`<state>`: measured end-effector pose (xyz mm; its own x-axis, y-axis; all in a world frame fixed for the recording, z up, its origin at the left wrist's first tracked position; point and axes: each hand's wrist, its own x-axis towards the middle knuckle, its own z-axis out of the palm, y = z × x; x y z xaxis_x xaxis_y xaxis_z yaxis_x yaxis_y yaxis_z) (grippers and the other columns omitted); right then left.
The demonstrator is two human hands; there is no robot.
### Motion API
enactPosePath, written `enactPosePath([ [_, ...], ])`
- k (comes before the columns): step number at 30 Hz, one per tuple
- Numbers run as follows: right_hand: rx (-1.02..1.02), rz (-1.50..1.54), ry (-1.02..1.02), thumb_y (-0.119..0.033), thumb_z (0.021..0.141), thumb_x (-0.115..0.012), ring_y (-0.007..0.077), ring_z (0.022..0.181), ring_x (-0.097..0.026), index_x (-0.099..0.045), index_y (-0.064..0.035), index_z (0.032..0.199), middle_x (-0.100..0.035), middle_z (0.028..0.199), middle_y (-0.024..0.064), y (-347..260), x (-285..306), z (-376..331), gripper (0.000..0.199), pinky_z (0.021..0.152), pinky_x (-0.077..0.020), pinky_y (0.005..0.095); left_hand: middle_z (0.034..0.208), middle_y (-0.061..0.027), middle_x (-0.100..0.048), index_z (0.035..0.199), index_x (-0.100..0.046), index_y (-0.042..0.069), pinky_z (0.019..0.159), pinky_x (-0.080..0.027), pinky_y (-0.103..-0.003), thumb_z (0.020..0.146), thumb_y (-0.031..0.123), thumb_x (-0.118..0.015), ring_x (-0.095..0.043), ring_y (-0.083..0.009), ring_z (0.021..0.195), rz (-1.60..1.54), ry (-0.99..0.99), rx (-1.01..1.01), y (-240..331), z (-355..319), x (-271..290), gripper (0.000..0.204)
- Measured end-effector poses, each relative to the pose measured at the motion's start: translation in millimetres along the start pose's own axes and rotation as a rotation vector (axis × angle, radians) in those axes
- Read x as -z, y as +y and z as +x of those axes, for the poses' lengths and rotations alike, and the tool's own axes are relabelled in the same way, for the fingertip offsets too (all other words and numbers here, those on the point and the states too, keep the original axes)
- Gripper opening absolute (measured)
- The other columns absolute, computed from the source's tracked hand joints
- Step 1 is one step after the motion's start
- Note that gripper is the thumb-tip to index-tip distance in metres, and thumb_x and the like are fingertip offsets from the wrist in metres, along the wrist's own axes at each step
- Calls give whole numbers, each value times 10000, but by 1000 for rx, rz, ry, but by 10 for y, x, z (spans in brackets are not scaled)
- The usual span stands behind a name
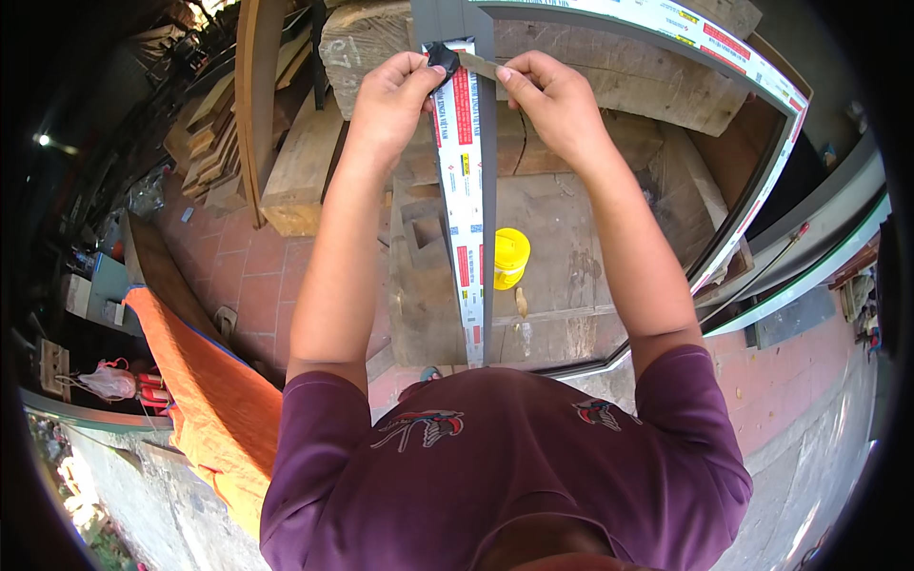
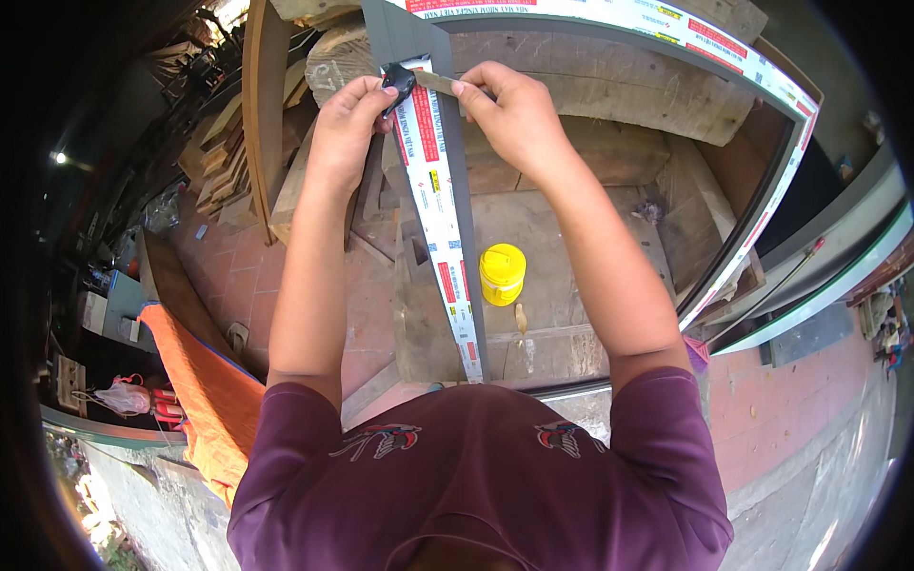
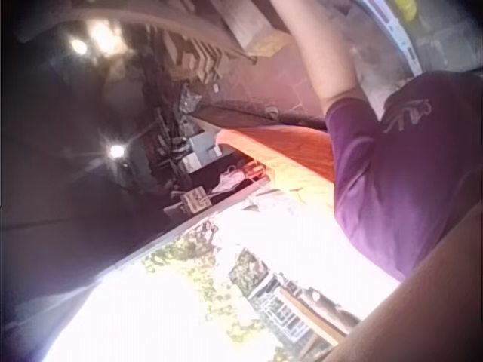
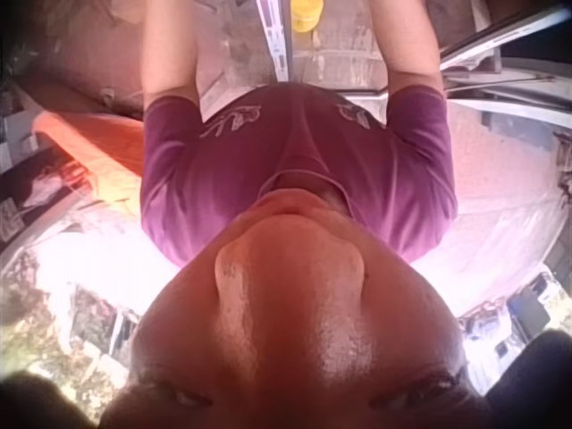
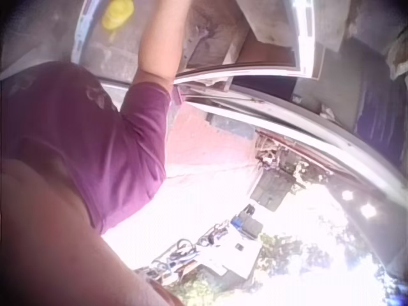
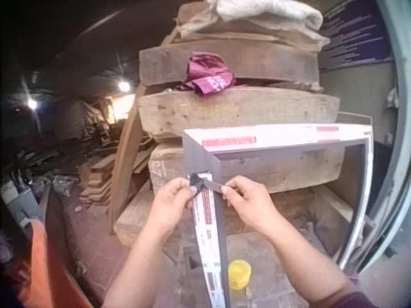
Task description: The person peels protective film strips from the edges of a rectangular metal frame using both hands. The person works along the frame's perimeter, removing the film in sections and discarding the pieces.
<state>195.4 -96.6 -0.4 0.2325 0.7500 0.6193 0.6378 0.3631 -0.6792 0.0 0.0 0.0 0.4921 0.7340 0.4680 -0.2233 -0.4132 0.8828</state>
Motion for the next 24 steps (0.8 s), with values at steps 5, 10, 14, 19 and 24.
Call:
enactPosePath([
  [5,25,-104,-74,-274,1002,-649,145,733,-629,-696,-19,1002,-690,779,53,-151,120,128,259,698,-506,330,816,5,-603,964,-650,39,708,-425,-244,973,157,-625,-528,-95,741,-171,-67,21,-73,42,122,121],
  [10,-161,566,-98,-284,1079,-541,129,800,-665,-594,-22,1090,-724,973,85,-289,-214,69,268,676,-534,256,761,14,-612,931,-673,39,669,-447,-253,941,179,-664,-530,-78,681,-237,-50,13,-129,113,168,140],
  [14,-142,672,0,-268,1091,-509,162,834,-696,-555,-7,1100,-734,1023,150,-319,-474,160,265,696,-569,282,740,18,-598,923,-669,46,636,-449,-256,939,192,-672,-534,-83,649,-100,-58,40,-23,114,235,148],
  [19,-145,641,66,-278,1099,-485,171,801,-715,-534,-2,1116,-735,1021,186,-304,-487,206,280,682,-581,282,727,1,-599,915,-653,30,617,-449,-272,935,238,-670,-556,-96,654,296,-127,-14,147,203,402,210],
  [24,-116,563,127,-291,1106,-461,190,844,-722,-520,15,1132,-734,1032,195,-362,-555,181,312,735,-588,293,689,-4,-530,906,-620,49,597,-407,-299,940,270,-672,-474,-106,635,768,-176,-201,310,224,528,230],
])
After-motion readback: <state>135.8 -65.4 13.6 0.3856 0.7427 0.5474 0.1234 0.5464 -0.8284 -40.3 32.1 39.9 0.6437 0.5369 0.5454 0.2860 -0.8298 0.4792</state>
